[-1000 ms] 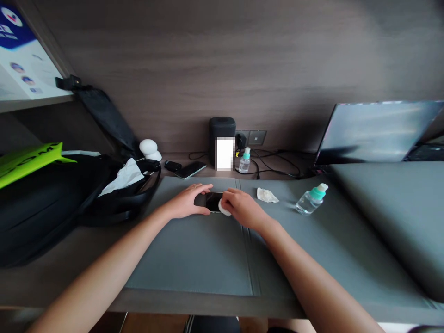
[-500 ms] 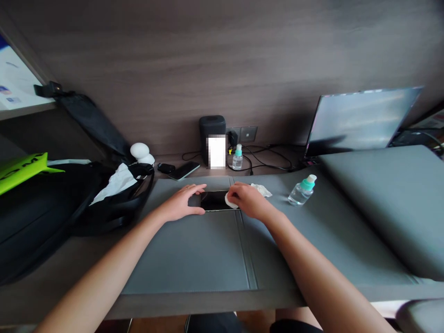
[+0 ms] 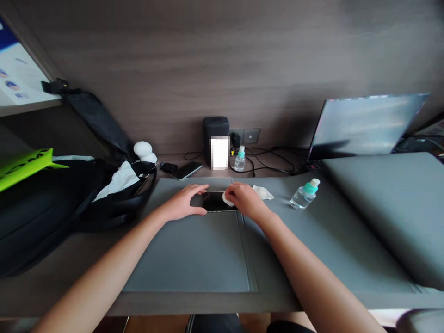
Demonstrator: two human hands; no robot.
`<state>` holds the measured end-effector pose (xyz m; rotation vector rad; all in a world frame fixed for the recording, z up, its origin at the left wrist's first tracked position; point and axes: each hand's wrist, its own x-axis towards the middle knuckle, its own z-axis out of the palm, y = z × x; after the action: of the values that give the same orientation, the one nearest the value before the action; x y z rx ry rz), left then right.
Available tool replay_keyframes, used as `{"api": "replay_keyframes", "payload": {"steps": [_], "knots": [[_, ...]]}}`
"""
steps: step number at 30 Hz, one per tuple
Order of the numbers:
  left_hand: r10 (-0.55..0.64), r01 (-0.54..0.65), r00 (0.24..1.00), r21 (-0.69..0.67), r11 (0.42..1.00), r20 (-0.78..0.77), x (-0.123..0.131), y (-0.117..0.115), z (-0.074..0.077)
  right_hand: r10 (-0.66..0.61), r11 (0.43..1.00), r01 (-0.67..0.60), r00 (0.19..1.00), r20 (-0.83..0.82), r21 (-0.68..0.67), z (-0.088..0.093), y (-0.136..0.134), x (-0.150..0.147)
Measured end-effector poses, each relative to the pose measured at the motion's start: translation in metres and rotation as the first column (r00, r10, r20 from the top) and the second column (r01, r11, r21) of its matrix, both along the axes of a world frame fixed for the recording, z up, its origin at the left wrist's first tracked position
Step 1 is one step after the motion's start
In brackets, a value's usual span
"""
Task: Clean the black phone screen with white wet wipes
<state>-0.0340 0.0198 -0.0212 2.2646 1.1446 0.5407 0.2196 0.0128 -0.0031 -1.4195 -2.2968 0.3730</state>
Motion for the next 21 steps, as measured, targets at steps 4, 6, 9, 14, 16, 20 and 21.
{"api": "replay_keyframes", "payload": {"steps": [4, 6, 9, 14, 16, 20, 21], "knots": [[-0.003, 0.003, 1.0, 0.021, 1.0, 0.013, 0.001, 0.001, 0.0, 0.076, 0.997, -0.076, 0.997, 0.007, -0.027, 0.002, -0.008, -0.002], [-0.004, 0.004, 1.0, 0.024, 1.0, 0.019, 0.002, 0.001, 0.0, 0.107, 0.994, -0.107, 0.994, -0.001, -0.022, 0.002, -0.011, -0.011], [0.005, -0.005, 1.0, 0.006, 1.0, 0.023, 0.003, 0.0, 0.002, 0.102, 0.995, -0.102, 0.995, -0.013, 0.005, -0.001, -0.008, -0.024], [0.001, -0.002, 1.0, 0.01, 1.0, 0.011, 0.004, -0.001, 0.005, 0.026, 0.999, -0.026, 0.999, -0.019, 0.039, -0.005, 0.006, -0.015], [-0.013, 0.013, 1.0, 0.023, 1.0, 0.009, 0.003, -0.001, 0.005, -0.008, 0.999, 0.009, 1.0, -0.016, 0.036, -0.004, 0.008, -0.005], [-0.005, 0.005, 1.0, 0.031, 0.999, 0.012, 0.002, 0.0, 0.004, 0.007, 1.0, -0.007, 1.0, -0.004, 0.012, -0.001, 0.0, 0.002], [-0.001, 0.0, 1.0, 0.03, 1.0, 0.012, 0.002, 0.0, 0.004, 0.028, 1.0, -0.028, 1.0, -0.005, 0.008, 0.0, -0.003, -0.001]]}}
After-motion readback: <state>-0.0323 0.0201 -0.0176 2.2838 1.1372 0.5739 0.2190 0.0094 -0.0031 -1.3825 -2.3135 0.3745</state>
